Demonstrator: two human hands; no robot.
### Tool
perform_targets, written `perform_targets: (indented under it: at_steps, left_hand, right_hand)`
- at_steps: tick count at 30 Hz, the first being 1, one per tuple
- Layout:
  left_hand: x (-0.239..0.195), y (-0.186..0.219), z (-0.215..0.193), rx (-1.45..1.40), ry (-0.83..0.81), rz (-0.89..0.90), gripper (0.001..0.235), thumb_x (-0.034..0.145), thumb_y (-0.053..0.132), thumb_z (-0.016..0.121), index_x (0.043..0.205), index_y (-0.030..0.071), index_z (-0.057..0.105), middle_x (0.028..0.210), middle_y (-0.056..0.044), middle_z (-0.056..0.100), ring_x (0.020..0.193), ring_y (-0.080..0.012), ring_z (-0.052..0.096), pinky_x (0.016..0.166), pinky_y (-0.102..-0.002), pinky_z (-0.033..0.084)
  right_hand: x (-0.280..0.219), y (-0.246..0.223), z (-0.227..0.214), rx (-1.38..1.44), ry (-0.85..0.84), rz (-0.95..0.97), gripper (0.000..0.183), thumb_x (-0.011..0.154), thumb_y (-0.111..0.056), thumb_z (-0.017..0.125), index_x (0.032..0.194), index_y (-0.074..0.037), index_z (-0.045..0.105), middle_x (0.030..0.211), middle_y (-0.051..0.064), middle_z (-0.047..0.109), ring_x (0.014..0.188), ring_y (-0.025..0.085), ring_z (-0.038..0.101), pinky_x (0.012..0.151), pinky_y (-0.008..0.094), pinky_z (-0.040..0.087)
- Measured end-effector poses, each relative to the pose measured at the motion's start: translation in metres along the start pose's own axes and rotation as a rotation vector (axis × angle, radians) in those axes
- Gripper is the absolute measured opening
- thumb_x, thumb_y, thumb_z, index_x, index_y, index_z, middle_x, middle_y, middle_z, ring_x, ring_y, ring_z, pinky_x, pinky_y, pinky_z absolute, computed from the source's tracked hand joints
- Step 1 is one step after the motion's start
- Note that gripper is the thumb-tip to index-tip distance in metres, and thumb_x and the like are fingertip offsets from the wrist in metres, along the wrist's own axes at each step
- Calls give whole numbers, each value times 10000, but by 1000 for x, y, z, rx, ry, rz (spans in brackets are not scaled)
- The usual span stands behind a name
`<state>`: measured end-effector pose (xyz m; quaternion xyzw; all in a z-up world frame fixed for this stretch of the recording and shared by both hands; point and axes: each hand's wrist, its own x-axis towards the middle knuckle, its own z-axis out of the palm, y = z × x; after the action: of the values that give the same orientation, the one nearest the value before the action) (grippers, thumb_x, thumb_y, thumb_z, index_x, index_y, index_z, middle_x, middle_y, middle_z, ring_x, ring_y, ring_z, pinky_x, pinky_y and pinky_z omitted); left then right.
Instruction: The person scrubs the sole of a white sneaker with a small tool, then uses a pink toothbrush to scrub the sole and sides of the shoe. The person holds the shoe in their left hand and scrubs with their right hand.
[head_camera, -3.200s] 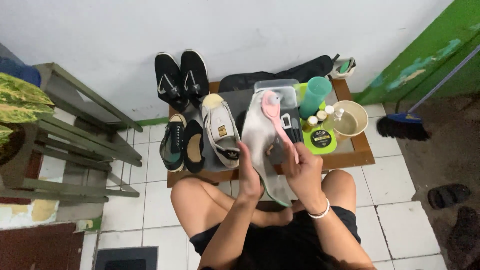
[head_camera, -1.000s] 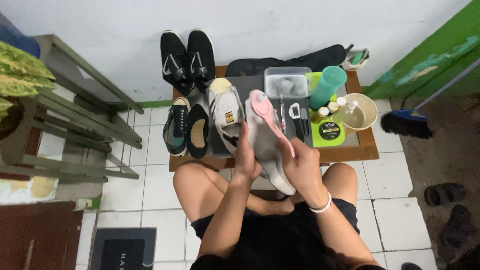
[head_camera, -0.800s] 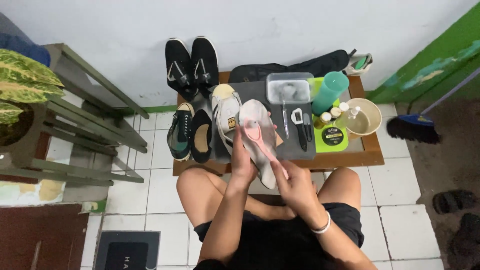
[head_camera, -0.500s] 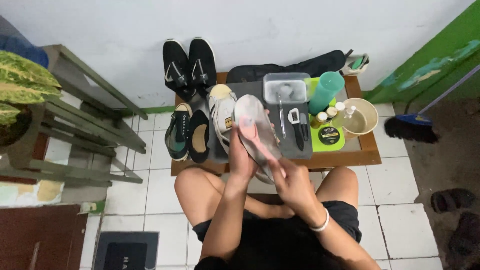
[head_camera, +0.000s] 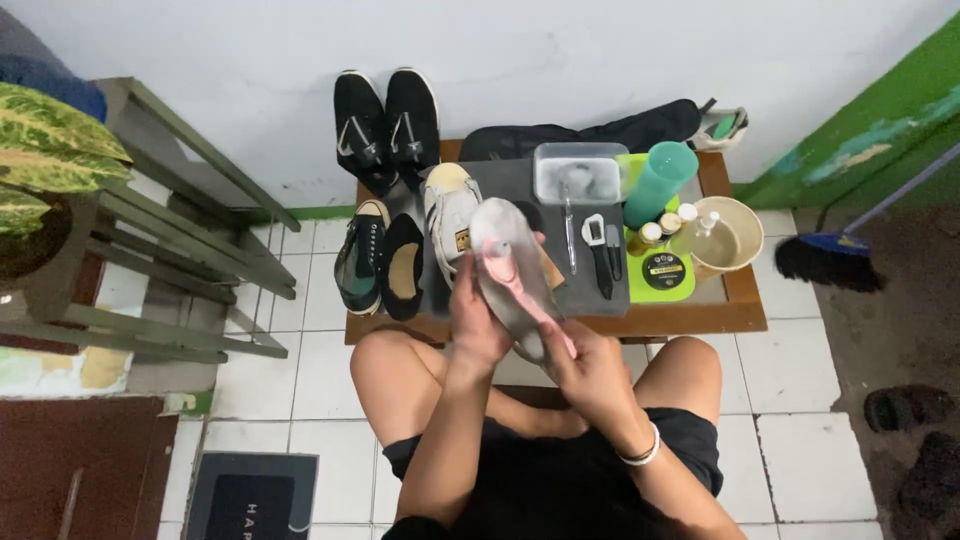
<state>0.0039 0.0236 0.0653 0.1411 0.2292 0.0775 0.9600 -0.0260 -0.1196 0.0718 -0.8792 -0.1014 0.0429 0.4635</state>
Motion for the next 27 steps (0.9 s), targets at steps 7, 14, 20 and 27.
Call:
perform_targets:
  at_steps: [7, 14, 20, 27]
  left_hand:
    - [19, -13, -16, -89, -120, -58, 742, 1018, 644, 463, 1396, 21, 602, 1371, -256, 641, 1228, -450, 631, 1117, -586, 477]
    - [-16, 3, 38, 316, 71, 152, 867, 932, 644, 552, 1593, 109, 390, 1614, -202, 423, 1454, -393, 443, 1237, -531, 339]
    - [6, 18, 12, 248, 41, 198, 805, 967, 636, 508, 1594, 143, 396, 1445, -225, 567, 1299, -364, 584, 1164, -513, 425]
    - [-25, -1, 46, 314, 61, 198, 824, 947, 598, 557, 1594, 112, 398, 1590, -232, 445, 1429, -363, 481, 1211, -516, 373]
  right_hand:
    - [8, 9, -3, -62, 112, -132, 414, 994, -352, 616, 666, -98, 609, 426, 147, 526, 414, 310, 592, 453, 374, 425]
    - [22, 12, -2, -148, 165, -194, 400, 979, -324, 637, 648, -114, 557, 444, 174, 527, 481, 399, 638, 446, 379, 464]
    - [5, 14, 11, -120, 125, -145, 425, 985, -422, 594, 693, -113, 573, 469, 199, 546, 529, 442, 635, 481, 460, 481]
    - [36, -3, 3, -32, 237, -286, 483, 993, -212, 658, 585, -118, 417, 381, 89, 391, 349, 151, 466, 409, 257, 349]
